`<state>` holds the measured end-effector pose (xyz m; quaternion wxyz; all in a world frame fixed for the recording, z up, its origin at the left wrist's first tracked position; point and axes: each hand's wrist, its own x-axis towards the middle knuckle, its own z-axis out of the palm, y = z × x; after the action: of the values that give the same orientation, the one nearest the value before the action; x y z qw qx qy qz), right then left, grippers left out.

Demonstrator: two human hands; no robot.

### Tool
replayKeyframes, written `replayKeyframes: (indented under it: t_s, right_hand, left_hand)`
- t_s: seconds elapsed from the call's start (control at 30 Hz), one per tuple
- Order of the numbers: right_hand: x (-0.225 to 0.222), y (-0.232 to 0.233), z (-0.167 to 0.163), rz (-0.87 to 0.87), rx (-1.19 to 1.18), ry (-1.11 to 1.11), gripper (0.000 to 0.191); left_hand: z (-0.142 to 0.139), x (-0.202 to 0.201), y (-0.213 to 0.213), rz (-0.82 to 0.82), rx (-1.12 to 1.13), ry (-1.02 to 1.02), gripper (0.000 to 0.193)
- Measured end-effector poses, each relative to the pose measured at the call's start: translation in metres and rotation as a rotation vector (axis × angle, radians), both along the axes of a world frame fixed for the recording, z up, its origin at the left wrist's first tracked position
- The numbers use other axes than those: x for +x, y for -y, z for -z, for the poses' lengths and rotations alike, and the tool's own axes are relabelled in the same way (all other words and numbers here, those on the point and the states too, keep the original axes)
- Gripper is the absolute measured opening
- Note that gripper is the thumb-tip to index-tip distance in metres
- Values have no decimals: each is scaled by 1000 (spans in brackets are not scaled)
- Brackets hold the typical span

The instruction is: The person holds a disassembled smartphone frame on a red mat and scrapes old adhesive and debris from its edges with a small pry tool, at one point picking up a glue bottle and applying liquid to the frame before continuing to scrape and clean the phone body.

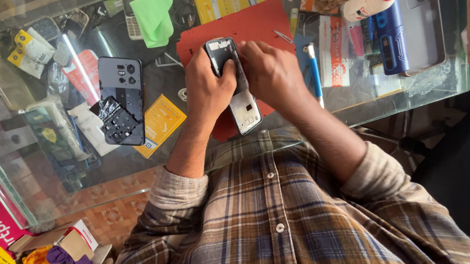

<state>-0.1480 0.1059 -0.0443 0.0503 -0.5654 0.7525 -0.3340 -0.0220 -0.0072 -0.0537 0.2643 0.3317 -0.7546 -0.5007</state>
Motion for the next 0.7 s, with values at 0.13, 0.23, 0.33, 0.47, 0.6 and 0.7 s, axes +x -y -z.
replayKeyframes:
  t_s: [0.13,0.23,0.33,0.47,0.6,0.7]
  right_hand:
    - [4,-20,-25,-74,231,9,16]
    - [2,-2,-20,-48,123,-16,22]
    - [-4,19,-5,-39,40,-36,18]
    - [5,-27,-13,-109,137,-8,19]
    - [37,-98,-35,-125,265,132,30]
    - [50,-104,-36,-77,296,160,30]
  left_hand:
    - [0,-1,1,-13,-8,3,26]
    - [2,-1,2,5,-28,-2,25]
    - [4,1,3,14,-11,-14,24]
    - [8,1,1,2,-66,-48,28]
    - [9,2,-1,-17,-56,-5,24]
    - [10,4,-1,-22,1,-2,24]
